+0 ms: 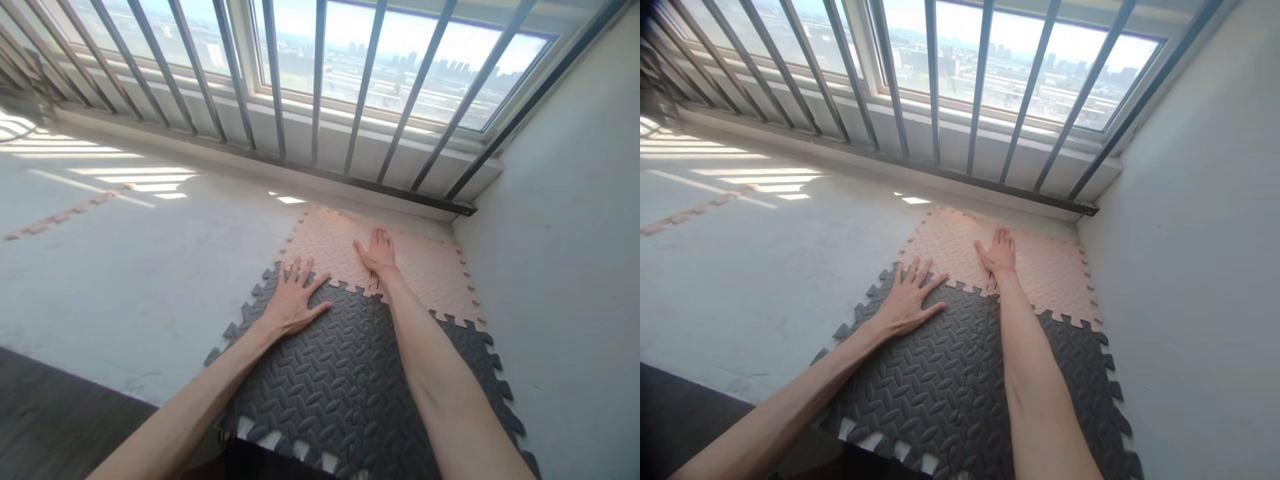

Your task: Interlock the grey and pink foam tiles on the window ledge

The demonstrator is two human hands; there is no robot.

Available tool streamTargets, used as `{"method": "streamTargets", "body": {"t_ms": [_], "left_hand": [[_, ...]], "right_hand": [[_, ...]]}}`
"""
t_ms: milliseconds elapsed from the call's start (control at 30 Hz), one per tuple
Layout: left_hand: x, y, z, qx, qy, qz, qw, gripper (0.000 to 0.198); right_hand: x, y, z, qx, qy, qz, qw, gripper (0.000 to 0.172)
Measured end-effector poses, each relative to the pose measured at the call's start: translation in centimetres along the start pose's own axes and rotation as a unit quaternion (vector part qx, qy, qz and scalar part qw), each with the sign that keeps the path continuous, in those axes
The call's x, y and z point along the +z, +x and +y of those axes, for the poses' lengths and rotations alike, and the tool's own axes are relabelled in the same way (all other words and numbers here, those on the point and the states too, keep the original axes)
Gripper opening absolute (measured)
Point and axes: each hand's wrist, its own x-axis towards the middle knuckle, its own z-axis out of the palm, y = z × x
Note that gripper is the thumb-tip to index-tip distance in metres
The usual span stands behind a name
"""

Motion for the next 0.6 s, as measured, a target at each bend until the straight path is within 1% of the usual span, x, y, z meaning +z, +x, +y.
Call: {"method": "streamTargets", "body": {"t_ms": [100, 167, 267, 333, 433, 600], "left_hand": [[0.2, 0.0, -0.1, 0.002, -0.002, 0.002, 1.000, 0.077], [0.5, 0.1, -0.3, 0.001, -0.003, 0.009, 1.000, 0.076], [0.9, 0.0, -0.1, -0.002, -0.002, 0.021, 1.000, 0.076], [1.2, -0.5, 0.4, -0.009, -0.002, 0.025, 1.000, 0.079], [1.2, -2.4, 1.8, -0.025, -0.004, 0.012, 1.000, 0.087], [1.0, -8.3, 4.8, -0.033, 0.000, -0.009, 0.999, 0.096]], "right_hand": [[0.1, -1.8, 0.0, -0.009, 0.000, 0.014, 1.000, 0.100], [0.2, -3.6, -0.1, -0.012, -0.002, 0.014, 1.000, 0.098], [0.1, -7.2, -0.5, -0.013, -0.003, 0.007, 1.000, 0.096], [0.0, -10.1, -0.9, -0.016, -0.001, 0.001, 1.000, 0.094], [-0.2, -14.9, -1.3, -0.023, 0.006, -0.007, 1.000, 0.095], [-0.5, -23.1, -1.9, -0.029, 0.020, -0.025, 0.999, 0.096]]}}
